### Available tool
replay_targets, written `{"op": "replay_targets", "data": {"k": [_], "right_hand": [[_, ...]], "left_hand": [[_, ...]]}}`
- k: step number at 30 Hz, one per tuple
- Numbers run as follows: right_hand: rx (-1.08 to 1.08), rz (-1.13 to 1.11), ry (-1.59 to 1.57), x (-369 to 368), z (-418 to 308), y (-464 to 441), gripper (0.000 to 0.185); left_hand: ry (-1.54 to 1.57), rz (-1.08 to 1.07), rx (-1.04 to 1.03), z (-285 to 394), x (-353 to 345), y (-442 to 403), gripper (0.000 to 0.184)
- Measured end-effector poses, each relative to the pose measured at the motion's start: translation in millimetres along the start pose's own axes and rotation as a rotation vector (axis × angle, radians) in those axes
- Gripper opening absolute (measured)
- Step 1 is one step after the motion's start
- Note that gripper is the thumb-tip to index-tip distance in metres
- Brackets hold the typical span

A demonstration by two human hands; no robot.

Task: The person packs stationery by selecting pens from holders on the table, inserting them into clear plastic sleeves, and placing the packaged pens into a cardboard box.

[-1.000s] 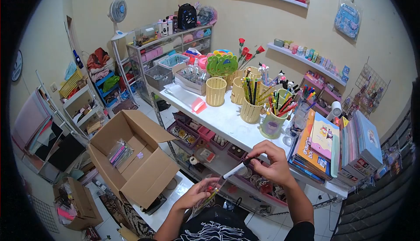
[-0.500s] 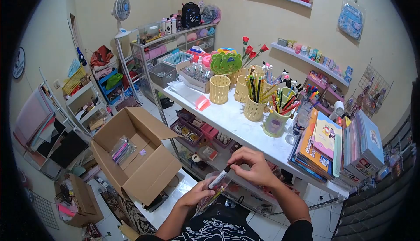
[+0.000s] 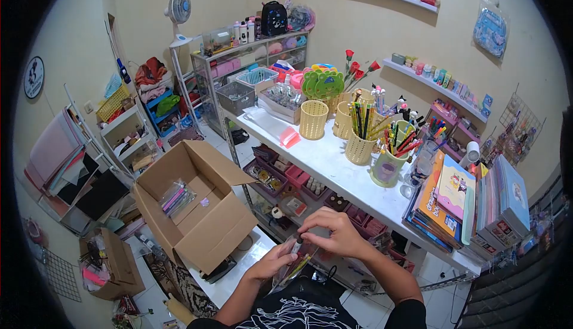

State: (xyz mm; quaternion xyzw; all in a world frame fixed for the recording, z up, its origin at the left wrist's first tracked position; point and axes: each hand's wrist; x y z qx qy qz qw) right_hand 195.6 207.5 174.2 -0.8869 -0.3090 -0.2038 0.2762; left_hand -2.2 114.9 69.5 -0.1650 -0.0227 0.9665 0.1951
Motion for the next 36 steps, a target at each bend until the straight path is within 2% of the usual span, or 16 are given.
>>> {"op": "replay_targets", "data": {"k": [5, 9, 11, 12, 14, 15, 17, 18, 21, 25, 27, 30, 33, 36], "right_hand": [[-0.042, -0.065, 0.007, -3, -1, 0, 0.014], [-0.051, -0.082, -0.022, -4, -3, 2, 0.015], [-0.103, -0.108, -0.095, -1, -7, 3, 0.025], [-0.102, -0.108, -0.094, -1, -5, 4, 0.025], [-0.214, -0.069, -0.266, -4, 3, 9, 0.045], [-0.21, -0.074, -0.265, -9, 5, 12, 0.045], [-0.387, -0.019, -0.437, -28, 11, 23, 0.058], [-0.369, 0.005, -0.572, -46, 30, 29, 0.062], [-0.396, -0.029, -0.763, -73, 44, 38, 0.051], [-0.497, -0.172, -0.688, -86, 61, 43, 0.037], [-0.457, -0.056, -0.806, -90, 59, 39, 0.025], [-0.442, 0.026, -0.896, -96, 68, 36, 0.023], [-0.463, 0.101, -0.909, -100, 66, 35, 0.022], [-0.495, 0.095, -1.01, -105, 71, 33, 0.024]], "left_hand": [[-0.042, 0.041, -0.009, -2, 0, 4, 0.057], [0.093, 0.01, -0.045, 1, 2, 4, 0.057], [0.176, -0.037, -0.053, 7, 2, 3, 0.058], [0.169, -0.036, -0.107, 9, 0, 2, 0.062], [0.162, -0.034, -0.167, 15, -6, -2, 0.066], [0.189, 0.009, -0.251, 22, -13, -4, 0.069], [0.214, 0.057, -0.343, 30, -13, -7, 0.072], [0.182, 0.061, -0.364, 31, -10, -8, 0.072], [0.054, 0.118, -0.477, 15, 10, -12, 0.071], [-0.1, 0.143, -0.506, 27, 15, -10, 0.07], [0.053, 0.193, -0.405, 20, 18, -4, 0.064], [0.086, 0.31, -0.317, 13, 14, 6, 0.059], [-0.062, 0.454, -0.291, 8, 5, 13, 0.062], [-0.118, 0.55, -0.268, -12, 6, 16, 0.053]]}}
Point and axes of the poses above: each hand's wrist, its own y-axis away from the middle knuckle, its own x-axis out of the back of the hand, z = x × y, and after that the axes turned 11 degrees about -x, right-handed
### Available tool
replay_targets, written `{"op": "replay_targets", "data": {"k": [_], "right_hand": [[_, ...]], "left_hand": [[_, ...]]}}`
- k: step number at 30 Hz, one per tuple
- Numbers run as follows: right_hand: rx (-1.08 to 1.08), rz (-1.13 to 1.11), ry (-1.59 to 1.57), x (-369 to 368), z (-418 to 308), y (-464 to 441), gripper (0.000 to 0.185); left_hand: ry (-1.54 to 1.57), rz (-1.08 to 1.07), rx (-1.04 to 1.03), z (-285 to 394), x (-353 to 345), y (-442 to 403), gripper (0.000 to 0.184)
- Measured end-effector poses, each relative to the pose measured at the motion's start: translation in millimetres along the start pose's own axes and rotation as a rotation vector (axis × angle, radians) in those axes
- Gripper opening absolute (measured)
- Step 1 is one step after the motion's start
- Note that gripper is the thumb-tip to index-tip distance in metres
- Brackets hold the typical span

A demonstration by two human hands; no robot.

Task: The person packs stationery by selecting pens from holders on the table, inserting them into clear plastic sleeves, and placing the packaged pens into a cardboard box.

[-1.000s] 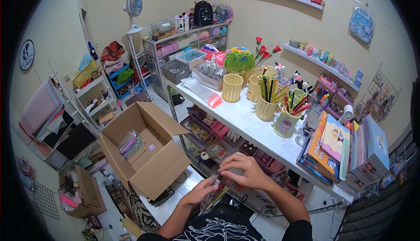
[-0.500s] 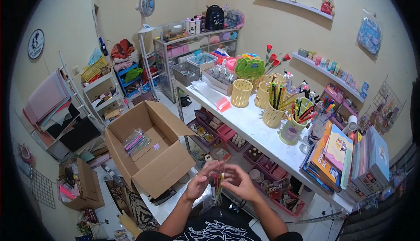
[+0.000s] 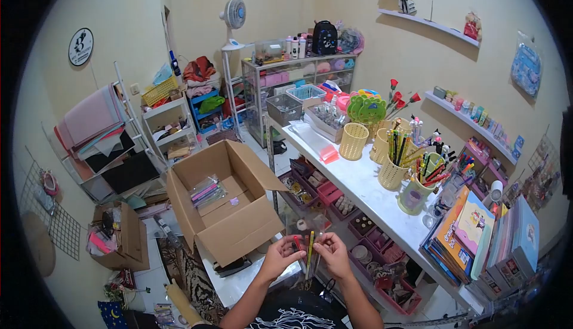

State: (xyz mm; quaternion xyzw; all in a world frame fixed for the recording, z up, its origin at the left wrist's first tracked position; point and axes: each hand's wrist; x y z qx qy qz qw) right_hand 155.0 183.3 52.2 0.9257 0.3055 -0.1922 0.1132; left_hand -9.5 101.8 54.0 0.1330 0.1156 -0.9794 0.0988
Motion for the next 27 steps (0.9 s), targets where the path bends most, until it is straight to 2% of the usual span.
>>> {"op": "replay_targets", "data": {"k": [1, 6, 8, 14, 17, 24, 27], "right_hand": [[-0.009, 0.002, -0.08, 0, 3, -2, 0.024], [-0.033, -0.047, -0.021, 5, 6, -3, 0.028], [-0.042, -0.079, -0.028, 6, 4, -1, 0.03], [-0.037, -0.168, 0.055, 7, -3, 11, 0.039], [-0.087, -0.185, 0.063, 12, -4, 17, 0.034], [-0.073, -0.158, 0.186, 34, 9, 20, 0.028], [-0.218, -0.155, 0.348, 39, 12, 26, 0.029]], "left_hand": [[-0.003, 0.02, 0.027, -2, 0, 3, 0.05], [0.001, 0.063, 0.037, -2, -5, 12, 0.04], [-0.152, 0.076, -0.054, 3, -12, 17, 0.035], [-0.275, 0.106, -0.078, -1, -25, 22, 0.029], [-0.289, 0.192, -0.1, -2, -33, 26, 0.024], [-0.379, 0.203, -0.089, -18, -40, 40, 0.027], [-0.321, 0.22, -0.025, -21, -47, 49, 0.024]]}}
Point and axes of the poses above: each hand's wrist, its own y-axis away from the middle knuckle, its own x-axis out of the back of the hand, z = x × y, and after that the axes turned 11 degrees about -x, right-handed
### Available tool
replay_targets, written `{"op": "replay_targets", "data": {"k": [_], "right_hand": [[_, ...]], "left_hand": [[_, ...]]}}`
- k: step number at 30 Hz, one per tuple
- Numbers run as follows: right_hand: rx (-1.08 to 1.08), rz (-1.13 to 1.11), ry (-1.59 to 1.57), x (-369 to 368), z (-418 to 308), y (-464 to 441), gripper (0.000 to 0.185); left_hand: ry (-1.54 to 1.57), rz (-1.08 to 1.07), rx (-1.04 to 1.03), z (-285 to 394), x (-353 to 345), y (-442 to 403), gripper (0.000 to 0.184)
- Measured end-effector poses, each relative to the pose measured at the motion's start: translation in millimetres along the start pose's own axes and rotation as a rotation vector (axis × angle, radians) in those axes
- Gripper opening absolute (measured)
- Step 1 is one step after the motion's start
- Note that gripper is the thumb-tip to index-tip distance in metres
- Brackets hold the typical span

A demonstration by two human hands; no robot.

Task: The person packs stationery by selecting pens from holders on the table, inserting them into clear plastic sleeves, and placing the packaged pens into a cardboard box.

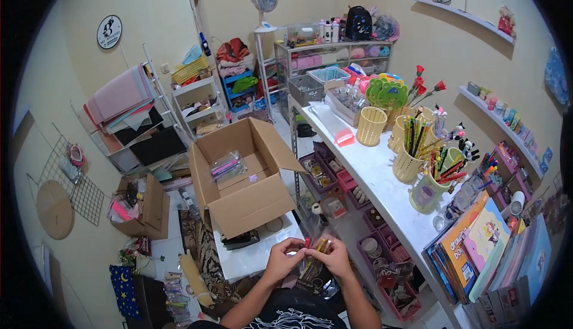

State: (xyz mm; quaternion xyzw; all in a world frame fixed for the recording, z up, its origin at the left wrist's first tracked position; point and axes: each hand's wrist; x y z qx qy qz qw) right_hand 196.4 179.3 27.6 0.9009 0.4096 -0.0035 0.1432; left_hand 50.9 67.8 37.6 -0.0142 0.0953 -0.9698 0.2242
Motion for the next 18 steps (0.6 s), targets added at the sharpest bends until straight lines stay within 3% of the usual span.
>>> {"op": "replay_targets", "data": {"k": [3, 6, 10, 18], "right_hand": [[0.093, -0.063, -0.261, -9, -21, 10, 0.023], [0.089, -0.097, -0.302, -2, -11, 9, 0.022], [0.201, -0.158, -0.188, 4, 4, 0, 0.018], [0.164, -0.126, -0.137, -12, -17, 2, 0.014]], "left_hand": [[0.158, 0.153, 0.061, 6, -4, 7, 0.02], [0.161, 0.17, 0.017, 6, -1, 14, 0.018], [0.098, 0.152, -0.044, 1, -1, 19, 0.017], [0.071, 0.162, -0.001, 15, 10, 21, 0.013]]}}
Point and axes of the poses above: each hand's wrist, its own y-axis away from the middle knuckle, its own x-axis out of the back of the hand, z = x × y, and after that the axes turned 11 degrees about -x, right-handed
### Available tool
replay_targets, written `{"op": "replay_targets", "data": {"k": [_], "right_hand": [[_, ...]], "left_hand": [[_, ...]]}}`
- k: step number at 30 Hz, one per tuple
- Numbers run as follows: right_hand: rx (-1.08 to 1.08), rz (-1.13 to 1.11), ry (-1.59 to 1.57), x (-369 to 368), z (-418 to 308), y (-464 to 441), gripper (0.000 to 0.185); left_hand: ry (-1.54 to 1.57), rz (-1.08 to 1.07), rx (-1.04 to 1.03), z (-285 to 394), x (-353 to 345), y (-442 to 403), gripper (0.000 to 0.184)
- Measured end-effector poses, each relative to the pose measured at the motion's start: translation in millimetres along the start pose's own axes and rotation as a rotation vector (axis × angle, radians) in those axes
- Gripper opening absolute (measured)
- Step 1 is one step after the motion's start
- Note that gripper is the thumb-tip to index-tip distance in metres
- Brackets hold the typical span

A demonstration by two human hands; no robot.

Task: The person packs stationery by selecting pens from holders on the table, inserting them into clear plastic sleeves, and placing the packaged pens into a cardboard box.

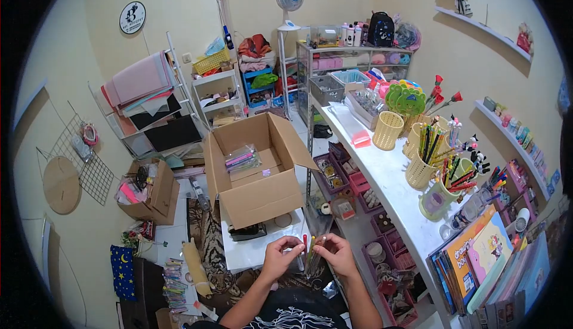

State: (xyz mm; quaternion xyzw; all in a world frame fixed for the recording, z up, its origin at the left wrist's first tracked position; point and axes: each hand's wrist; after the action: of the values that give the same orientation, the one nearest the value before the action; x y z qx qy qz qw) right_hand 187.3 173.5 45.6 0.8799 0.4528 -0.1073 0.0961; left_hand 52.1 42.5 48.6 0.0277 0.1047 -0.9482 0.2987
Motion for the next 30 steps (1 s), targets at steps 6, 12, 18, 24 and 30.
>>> {"op": "replay_targets", "data": {"k": [6, 12, 18, 24, 30], "right_hand": [[0.046, -0.021, 0.071, -12, 6, -10, 0.016], [0.137, -0.025, 0.084, -31, 5, -25, 0.017], [0.086, -0.065, 0.045, -39, -1, -32, 0.015], [0.032, -0.111, 0.064, -47, 1, -39, 0.018], [0.057, -0.175, 0.129, -57, 0, -45, 0.019]], "left_hand": [[0.004, 0.009, -0.057, -7, 9, 1, 0.021], [-0.006, -0.012, -0.07, 14, 18, -3, 0.024], [0.011, 0.01, -0.039, 16, 39, -8, 0.016], [0.002, 0.039, -0.088, 13, 53, -10, 0.012], [-0.087, 0.054, -0.143, 15, 58, -11, 0.011]]}}
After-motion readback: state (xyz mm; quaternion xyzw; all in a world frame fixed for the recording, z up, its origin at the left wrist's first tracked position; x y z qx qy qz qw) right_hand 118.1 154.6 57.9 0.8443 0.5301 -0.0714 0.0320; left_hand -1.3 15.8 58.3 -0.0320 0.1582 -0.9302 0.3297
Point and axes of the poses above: each hand's wrist, its own y-axis away from the middle knuckle, its own x-axis out of the back of the hand, z = x × y, and after that the axes turned 11 degrees about -x, right-handed
